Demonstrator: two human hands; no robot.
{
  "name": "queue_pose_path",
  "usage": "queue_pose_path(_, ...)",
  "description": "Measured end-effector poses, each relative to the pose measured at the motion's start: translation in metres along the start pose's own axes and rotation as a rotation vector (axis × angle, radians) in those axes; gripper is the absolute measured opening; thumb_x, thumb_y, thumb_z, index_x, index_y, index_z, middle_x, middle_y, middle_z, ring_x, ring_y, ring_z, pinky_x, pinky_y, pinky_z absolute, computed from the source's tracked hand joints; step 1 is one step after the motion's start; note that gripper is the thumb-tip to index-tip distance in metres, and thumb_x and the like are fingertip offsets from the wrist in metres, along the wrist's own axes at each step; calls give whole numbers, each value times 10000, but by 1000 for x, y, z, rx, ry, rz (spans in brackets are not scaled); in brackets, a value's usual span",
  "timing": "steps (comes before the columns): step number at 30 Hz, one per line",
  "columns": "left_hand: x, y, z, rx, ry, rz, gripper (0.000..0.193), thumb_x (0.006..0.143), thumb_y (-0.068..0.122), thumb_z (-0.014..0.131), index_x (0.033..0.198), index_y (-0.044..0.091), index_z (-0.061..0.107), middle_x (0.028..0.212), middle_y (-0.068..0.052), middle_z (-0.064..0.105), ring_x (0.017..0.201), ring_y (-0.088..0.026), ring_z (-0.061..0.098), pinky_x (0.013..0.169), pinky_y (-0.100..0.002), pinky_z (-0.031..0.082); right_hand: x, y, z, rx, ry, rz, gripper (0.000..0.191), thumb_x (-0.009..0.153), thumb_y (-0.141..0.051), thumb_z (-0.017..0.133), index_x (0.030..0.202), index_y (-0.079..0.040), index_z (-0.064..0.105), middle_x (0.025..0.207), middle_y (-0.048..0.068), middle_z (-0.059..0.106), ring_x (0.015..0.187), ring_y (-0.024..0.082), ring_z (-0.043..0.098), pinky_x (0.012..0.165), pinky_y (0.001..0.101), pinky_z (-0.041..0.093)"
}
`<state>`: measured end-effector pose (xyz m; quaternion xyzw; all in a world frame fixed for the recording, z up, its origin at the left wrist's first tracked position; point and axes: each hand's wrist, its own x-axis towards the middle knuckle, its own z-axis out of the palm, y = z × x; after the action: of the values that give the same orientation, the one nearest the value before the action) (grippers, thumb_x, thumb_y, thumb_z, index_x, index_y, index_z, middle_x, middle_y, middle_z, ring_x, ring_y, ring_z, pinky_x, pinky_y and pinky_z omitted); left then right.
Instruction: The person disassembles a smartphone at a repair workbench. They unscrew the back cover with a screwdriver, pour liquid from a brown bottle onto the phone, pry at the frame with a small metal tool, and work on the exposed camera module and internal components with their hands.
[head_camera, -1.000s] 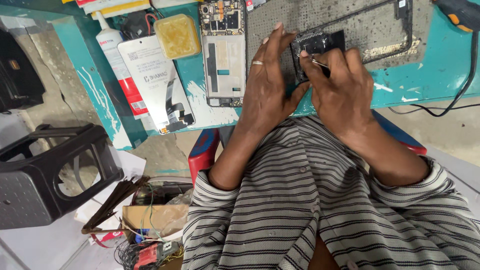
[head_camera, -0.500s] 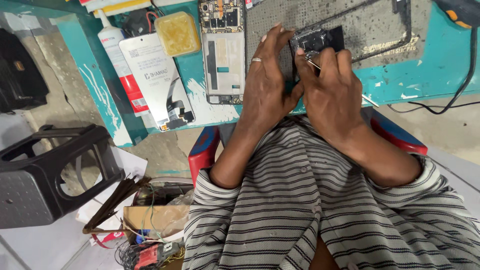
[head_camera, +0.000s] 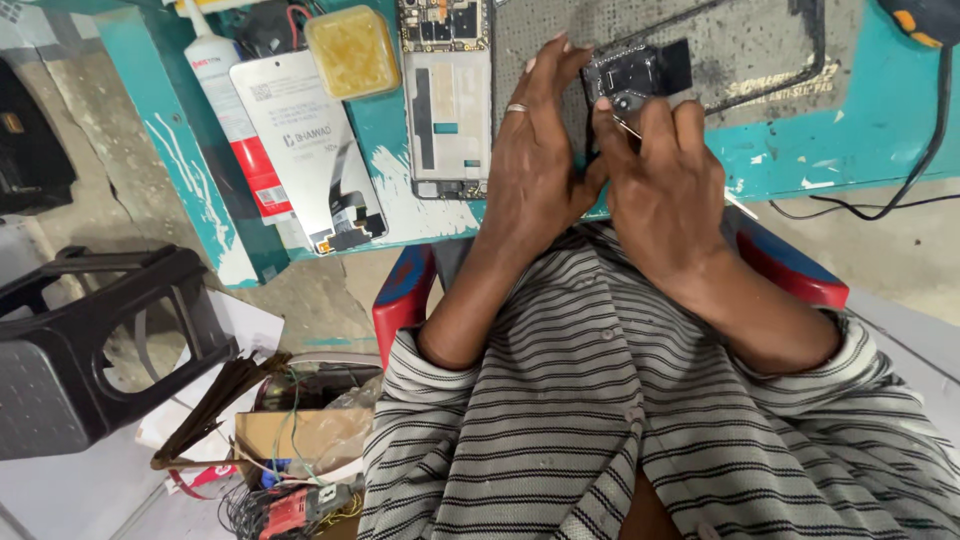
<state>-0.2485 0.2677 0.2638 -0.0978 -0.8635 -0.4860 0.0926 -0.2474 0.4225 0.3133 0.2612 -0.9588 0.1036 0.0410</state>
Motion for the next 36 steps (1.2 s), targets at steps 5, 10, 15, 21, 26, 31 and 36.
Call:
queue_pose_path(5, 0, 3, -1, 9, 23, 12, 1046, 843, 80, 859, 1581, -5, 123, 1529, -206, 513, 1467, -422, 492, 1237, -460, 417, 6, -7, -2, 40, 31, 17, 420, 932, -30, 703, 1351, 0, 719, 1029, 117, 514, 992, 287, 522, 618, 342, 502)
queue_pose_path(10, 1, 5, -2, 15, 34, 2, 1039, 851, 87, 865, 1572, -19, 124, 1511, -201, 531, 1428, -402, 543, 1269, -492, 410, 6, -10, -10, 48, 13, 33, 406, 929, -25, 693, 1334, -14, 725, 1036, 116, 520, 1015, 287, 536, 625, 357, 504)
queue_pose_path(15, -2, 7, -4, 12, 27, 10, 1064, 837, 76, 871, 1575, -13, 109, 1527, -215, 514, 1443, -424, 503, 1224, -442, 417, 3, -8, -6, 93, 37, 61, 358, 968, -33, 697, 1324, -30, 732, 1033, 122, 533, 996, 293, 540, 656, 378, 503)
queue_pose_path(21, 1, 9, -11, -11, 17, 9, 1120, 807, 74, 889, 1579, -22, 82, 1523, -222, 511, 1469, -432, 482, 1268, -471, 402, -1, -2, -5, 213, 86, 67, 239, 1050, -1, 665, 1285, 29, 696, 1026, 131, 554, 965, 289, 534, 831, 427, 512)
queue_pose_path(26, 4, 10, -13, -18, 7, -1, 1114, 802, 69, 886, 1577, -19, 91, 1529, -219, 511, 1463, -429, 491, 1240, -459, 418, 5, -4, -8, 208, 59, 77, 273, 1007, 6, 665, 1276, 23, 706, 1056, 127, 556, 1009, 308, 544, 798, 428, 506)
queue_pose_path(31, 5, 10, -12, 3, 12, 2, 1075, 816, 64, 882, 1565, -15, 115, 1530, -220, 506, 1459, -438, 495, 1201, -452, 425, 15, -8, -11, 154, 4, 103, 346, 966, -21, 685, 1310, 13, 713, 1011, 135, 526, 983, 313, 538, 715, 424, 492)
queue_pose_path(36, 4, 11, -10, 7, 11, 1, 1062, 822, 88, 875, 1558, -30, 119, 1533, -230, 500, 1430, -434, 508, 1255, -493, 419, 14, -11, -15, 131, -40, 98, 387, 949, -35, 680, 1331, 25, 697, 1031, 143, 518, 1008, 312, 534, 678, 401, 499)
